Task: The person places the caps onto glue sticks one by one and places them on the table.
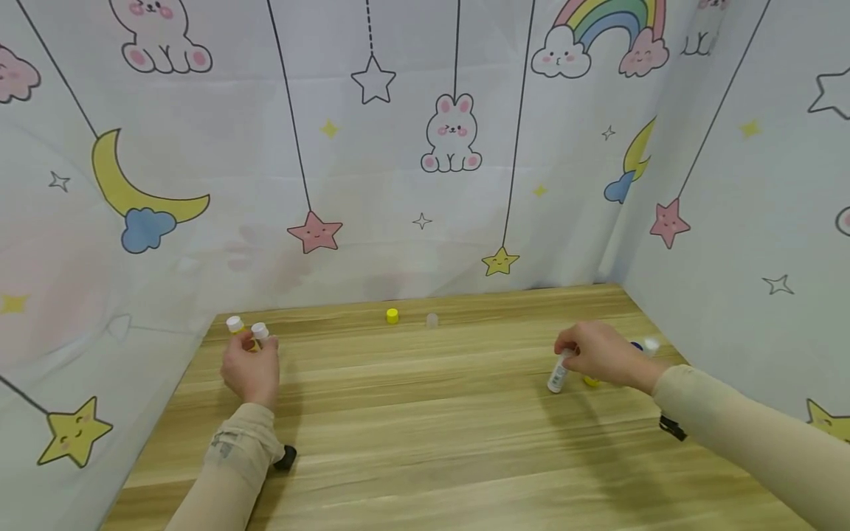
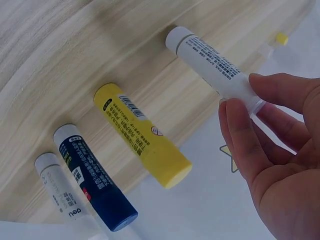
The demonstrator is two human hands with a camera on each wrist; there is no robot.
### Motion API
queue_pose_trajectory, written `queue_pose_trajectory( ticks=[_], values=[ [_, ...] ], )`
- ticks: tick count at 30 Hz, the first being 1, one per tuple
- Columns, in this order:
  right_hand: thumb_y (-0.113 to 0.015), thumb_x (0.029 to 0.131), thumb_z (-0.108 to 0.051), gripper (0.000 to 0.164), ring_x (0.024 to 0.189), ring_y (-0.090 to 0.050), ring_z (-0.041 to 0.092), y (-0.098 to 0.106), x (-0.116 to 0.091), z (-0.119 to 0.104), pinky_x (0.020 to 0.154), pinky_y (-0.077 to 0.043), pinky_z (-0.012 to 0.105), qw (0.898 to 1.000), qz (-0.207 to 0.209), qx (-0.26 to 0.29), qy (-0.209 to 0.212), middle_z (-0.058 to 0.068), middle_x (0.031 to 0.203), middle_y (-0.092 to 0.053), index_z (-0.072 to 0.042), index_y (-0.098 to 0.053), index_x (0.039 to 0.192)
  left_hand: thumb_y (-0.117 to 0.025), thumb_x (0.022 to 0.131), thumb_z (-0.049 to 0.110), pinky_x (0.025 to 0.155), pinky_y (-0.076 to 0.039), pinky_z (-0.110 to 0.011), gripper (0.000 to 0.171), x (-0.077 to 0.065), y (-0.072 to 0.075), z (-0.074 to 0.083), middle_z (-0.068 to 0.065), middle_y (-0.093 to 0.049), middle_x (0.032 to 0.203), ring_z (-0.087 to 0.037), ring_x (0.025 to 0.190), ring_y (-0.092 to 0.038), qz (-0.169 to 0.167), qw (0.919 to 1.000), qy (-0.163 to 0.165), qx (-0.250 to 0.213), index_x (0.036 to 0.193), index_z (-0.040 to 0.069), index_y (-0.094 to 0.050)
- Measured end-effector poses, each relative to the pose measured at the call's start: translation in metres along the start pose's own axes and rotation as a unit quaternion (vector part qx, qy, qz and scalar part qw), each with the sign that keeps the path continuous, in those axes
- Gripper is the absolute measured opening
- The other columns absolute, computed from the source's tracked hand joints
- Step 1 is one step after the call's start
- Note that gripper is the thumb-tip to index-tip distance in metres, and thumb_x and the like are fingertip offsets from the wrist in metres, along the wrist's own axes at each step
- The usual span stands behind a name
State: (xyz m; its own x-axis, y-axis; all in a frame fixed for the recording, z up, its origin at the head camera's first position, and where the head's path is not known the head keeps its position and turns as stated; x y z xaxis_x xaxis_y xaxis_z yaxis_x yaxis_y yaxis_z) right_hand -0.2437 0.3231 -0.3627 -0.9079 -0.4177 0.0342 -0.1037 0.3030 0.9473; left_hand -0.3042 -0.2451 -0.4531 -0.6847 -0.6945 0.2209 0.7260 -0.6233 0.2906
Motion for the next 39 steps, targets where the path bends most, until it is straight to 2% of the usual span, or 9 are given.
queue_pose_trajectory(
  ticks=[9,19,28,34,39],
  values=[
    [-0.073,0.080,0.004,0.018,0.077,-0.062,0.011,0.003,-0.001,0.004,0.068,-0.055,0.036,0.999,0.005,-0.034,0.003,0.003,0.090,-0.071,-0.007,-0.075,0.094,-0.076,0.089,0.018,0.099,-0.037,-0.055,0.043,0.004,-0.003,-0.003,-0.023,-0.065,0.119,-0.042,0.113,-0.055,-0.020,0.9995,0.017,0.020,0.126,-0.001,-0.067],
    [-0.070,0.080,0.005,0.020,0.086,-0.068,0.023,0.002,-0.005,0.012,0.072,-0.057,0.042,0.999,-0.007,-0.042,-0.010,0.009,0.097,-0.072,-0.003,-0.076,0.098,-0.076,0.089,0.017,0.101,-0.034,-0.056,0.043,0.007,-0.004,-0.005,-0.024,-0.063,0.119,-0.043,0.114,-0.053,-0.032,0.9990,0.017,0.025,0.126,-0.004,-0.066],
    [-0.068,0.080,0.006,0.019,0.080,-0.066,0.018,0.005,-0.005,0.014,0.069,-0.056,0.039,0.999,0.004,-0.054,0.004,0.009,0.094,-0.072,-0.004,-0.075,0.094,-0.072,0.092,0.022,0.106,-0.033,-0.054,0.036,0.009,-0.005,-0.009,-0.020,-0.067,0.119,-0.042,0.117,-0.055,-0.044,0.9982,0.027,0.030,0.120,-0.001,-0.069],
    [-0.069,0.080,0.006,0.019,0.082,-0.067,0.021,0.005,-0.005,0.016,0.069,-0.056,0.040,0.998,0.008,-0.060,0.000,0.008,0.093,-0.072,-0.005,-0.076,0.093,-0.073,0.091,0.020,0.102,-0.037,-0.053,0.033,0.010,-0.005,-0.007,-0.021,-0.069,0.113,-0.041,0.110,-0.059,-0.036,0.9982,0.011,0.046,0.116,-0.002,-0.071],
    [-0.069,0.080,0.004,0.019,0.081,-0.067,0.019,0.005,-0.005,0.018,0.069,-0.056,0.039,0.998,0.001,-0.058,-0.006,0.008,0.095,-0.072,-0.005,-0.076,0.096,-0.074,0.091,0.020,0.101,-0.038,-0.056,0.039,0.010,-0.007,-0.004,-0.023,-0.068,0.117,-0.042,0.111,-0.059,-0.056,0.9971,-0.002,0.050,0.122,-0.003,-0.069]
  ],
)
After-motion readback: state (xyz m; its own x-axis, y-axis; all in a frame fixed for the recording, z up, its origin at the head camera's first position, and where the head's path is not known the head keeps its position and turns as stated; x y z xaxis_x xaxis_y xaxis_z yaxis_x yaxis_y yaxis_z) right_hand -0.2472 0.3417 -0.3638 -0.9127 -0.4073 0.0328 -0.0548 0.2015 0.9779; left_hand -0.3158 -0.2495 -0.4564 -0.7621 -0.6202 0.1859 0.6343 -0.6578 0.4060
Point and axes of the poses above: each hand's wrist, its own x-axis towards the middle knuckle, its own y-axis out of the back of the hand, z = x × y, the point moved 6 cm from there along x, towards the middle knuckle
